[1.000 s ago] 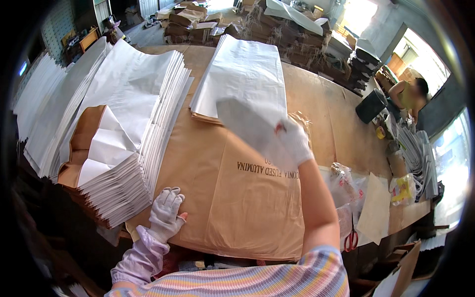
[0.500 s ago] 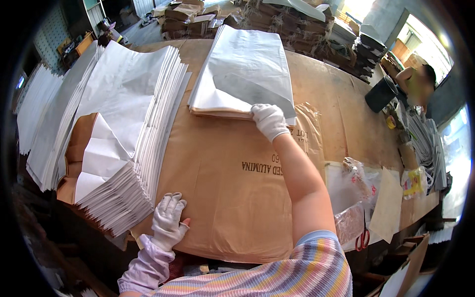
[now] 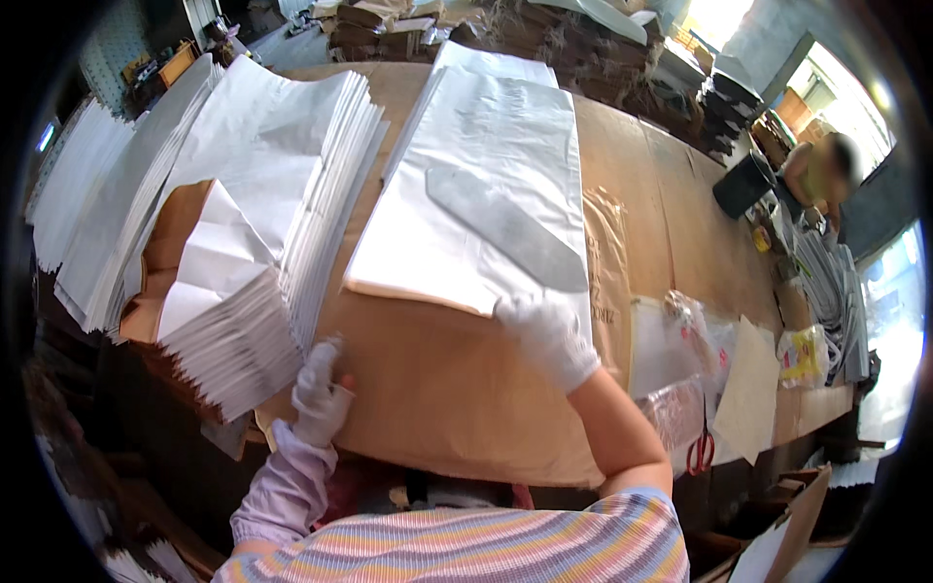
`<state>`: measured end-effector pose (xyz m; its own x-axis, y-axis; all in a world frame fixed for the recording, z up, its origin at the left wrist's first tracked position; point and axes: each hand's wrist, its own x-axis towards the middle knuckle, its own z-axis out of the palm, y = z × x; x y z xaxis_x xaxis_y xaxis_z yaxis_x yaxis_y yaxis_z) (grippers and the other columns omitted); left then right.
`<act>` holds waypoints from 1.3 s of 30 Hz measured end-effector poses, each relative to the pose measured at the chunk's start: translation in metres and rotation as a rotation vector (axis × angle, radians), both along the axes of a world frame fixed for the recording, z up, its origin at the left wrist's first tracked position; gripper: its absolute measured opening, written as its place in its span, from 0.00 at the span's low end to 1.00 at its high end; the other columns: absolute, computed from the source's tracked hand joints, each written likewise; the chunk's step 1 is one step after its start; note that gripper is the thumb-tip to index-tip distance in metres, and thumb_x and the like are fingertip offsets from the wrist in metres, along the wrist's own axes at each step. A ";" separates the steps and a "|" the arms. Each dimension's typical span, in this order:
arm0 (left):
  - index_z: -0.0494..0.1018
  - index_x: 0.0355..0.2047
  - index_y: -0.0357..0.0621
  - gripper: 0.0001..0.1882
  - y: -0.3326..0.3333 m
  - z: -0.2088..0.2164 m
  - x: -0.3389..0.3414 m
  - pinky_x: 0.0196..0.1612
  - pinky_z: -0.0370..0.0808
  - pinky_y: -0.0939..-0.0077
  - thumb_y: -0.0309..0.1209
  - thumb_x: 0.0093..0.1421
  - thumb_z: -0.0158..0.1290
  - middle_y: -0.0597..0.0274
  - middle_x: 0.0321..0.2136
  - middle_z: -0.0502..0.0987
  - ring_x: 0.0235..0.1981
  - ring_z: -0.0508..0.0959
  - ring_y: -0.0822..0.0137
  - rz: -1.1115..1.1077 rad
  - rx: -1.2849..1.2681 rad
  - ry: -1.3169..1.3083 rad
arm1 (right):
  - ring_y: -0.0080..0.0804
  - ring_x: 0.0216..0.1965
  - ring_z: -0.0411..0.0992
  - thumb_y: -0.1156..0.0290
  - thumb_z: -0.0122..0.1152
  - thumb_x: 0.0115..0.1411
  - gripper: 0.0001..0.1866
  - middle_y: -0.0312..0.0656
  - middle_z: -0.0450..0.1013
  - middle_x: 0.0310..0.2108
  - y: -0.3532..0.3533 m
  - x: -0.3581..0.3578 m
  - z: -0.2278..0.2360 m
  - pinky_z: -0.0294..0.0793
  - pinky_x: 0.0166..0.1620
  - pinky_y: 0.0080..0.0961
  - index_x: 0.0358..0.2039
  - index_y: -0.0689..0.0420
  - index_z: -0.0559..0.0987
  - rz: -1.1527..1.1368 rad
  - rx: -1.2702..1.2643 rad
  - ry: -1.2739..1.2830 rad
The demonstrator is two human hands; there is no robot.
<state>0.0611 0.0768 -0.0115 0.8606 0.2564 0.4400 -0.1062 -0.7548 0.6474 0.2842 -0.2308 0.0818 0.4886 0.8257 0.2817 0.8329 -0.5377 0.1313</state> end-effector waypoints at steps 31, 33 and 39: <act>0.71 0.64 0.46 0.32 -0.025 0.037 -0.015 0.59 0.75 0.60 0.28 0.58 0.65 0.52 0.55 0.79 0.55 0.78 0.52 0.134 0.289 0.383 | 0.58 0.62 0.66 0.68 0.74 0.41 0.33 0.53 0.70 0.57 -0.058 -0.109 -0.057 0.67 0.64 0.55 0.51 0.58 0.79 -0.046 0.235 0.191; 0.72 0.63 0.47 0.34 -0.026 0.042 -0.003 0.64 0.71 0.58 0.29 0.55 0.67 0.53 0.60 0.75 0.61 0.73 0.50 -0.021 0.452 0.206 | 0.55 0.62 0.66 0.69 0.72 0.47 0.28 0.52 0.70 0.58 -0.039 -0.063 -0.064 0.66 0.66 0.54 0.51 0.58 0.79 -0.063 0.213 0.198; 0.78 0.56 0.42 0.29 -0.036 0.029 0.015 0.66 0.70 0.57 0.29 0.51 0.67 0.55 0.62 0.75 0.65 0.71 0.49 -0.265 0.557 0.238 | 0.56 0.65 0.65 0.66 0.69 0.55 0.27 0.55 0.69 0.63 -0.022 0.019 -0.093 0.64 0.69 0.51 0.56 0.60 0.78 -0.218 0.259 0.068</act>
